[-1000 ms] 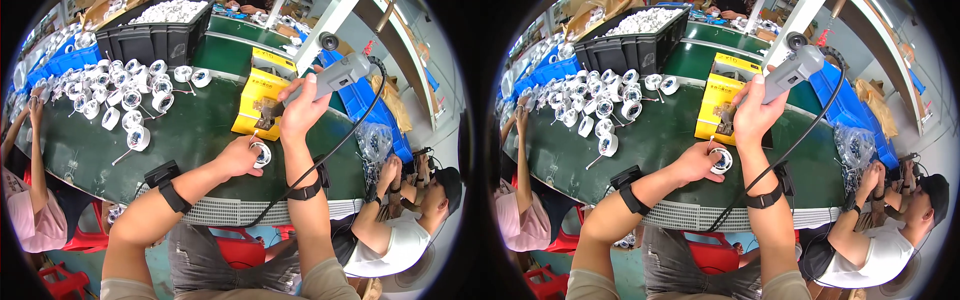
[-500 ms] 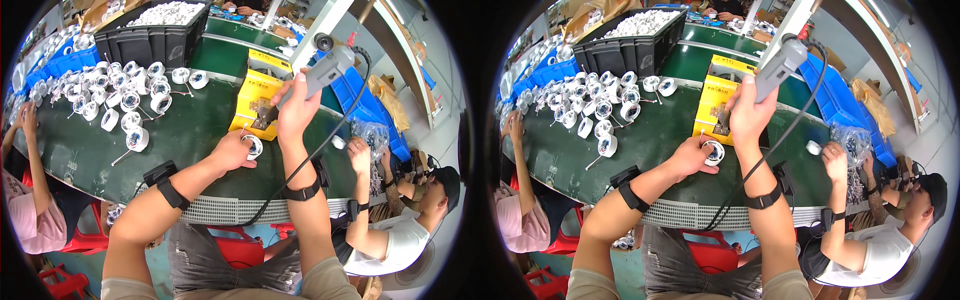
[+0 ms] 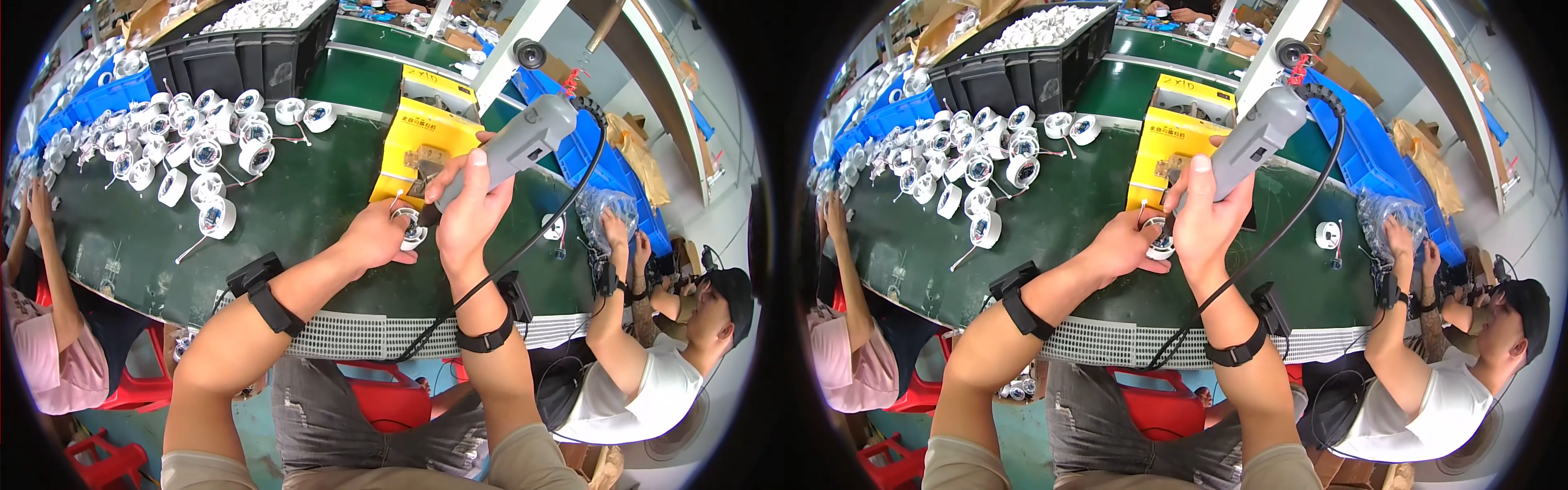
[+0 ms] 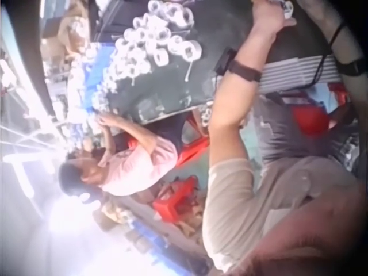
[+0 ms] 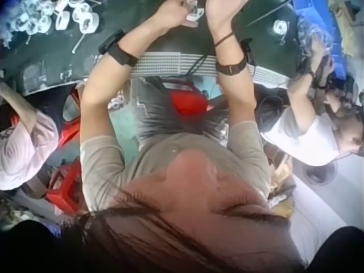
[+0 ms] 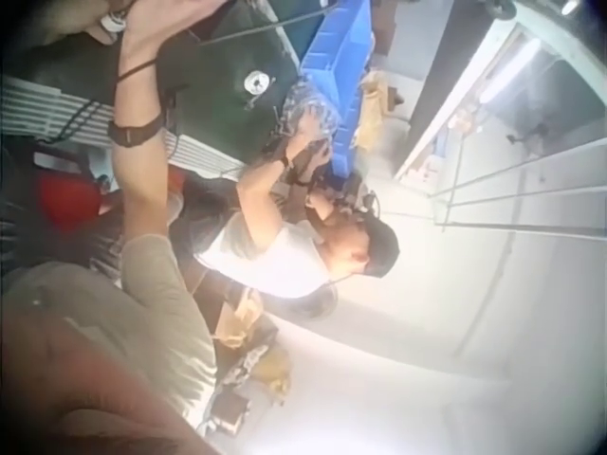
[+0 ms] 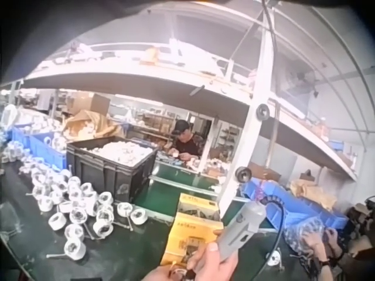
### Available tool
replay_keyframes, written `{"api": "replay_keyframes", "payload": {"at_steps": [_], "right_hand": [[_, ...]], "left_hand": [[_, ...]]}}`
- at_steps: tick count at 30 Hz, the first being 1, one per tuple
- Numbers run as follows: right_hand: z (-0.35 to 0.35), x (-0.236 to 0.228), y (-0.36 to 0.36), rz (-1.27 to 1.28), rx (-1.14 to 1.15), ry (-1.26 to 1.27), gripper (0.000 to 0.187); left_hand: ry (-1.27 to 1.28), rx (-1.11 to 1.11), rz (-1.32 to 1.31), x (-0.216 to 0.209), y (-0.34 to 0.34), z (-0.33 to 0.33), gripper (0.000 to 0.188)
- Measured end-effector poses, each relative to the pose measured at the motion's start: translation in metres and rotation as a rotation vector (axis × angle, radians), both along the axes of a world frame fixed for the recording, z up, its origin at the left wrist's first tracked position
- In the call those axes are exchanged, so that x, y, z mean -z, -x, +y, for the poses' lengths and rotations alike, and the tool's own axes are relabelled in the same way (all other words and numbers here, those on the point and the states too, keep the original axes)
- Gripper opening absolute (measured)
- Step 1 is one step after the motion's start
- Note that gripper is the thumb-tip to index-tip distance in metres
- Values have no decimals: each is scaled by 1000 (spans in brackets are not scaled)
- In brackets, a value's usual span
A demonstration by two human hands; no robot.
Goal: The person assembles camera components by inserting a circuit board into a plastic housing and threading the wires through. They then use a power screwdriver to fasten the parts together before placing the unit on the workbench and starting the next one.
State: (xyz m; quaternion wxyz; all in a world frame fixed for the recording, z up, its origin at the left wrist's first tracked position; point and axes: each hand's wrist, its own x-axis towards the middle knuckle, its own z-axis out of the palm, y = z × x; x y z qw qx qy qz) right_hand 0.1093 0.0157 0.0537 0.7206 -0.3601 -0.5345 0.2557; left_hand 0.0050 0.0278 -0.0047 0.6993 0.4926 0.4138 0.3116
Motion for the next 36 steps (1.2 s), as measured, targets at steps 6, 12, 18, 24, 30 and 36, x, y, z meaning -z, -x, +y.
{"api": "replay_keyframes", "payload": {"at_steps": [6,12,18,24,30,36], "right_hand": [[3,2,0,21,-9,-15,29],[3,6,-1,20,-6,-22,28],[1,6,0,22,-10,-6,28],[5,8,-1,28,-52,5,29],[5,15,-16,81,-236,-18,30],[-3,35,-47,-17,-196,-79,47]], "left_hand": [[-14,20,7,-5,2,-1,28],[-7,16,18,-4,1,-2,28],[-10,-2,15,-4,1,-3,27],[-19,5,27,-6,2,-2,26],[-38,23,41,-8,-4,-2,25],[-1202,58,1030,7,62,24,27]]}}
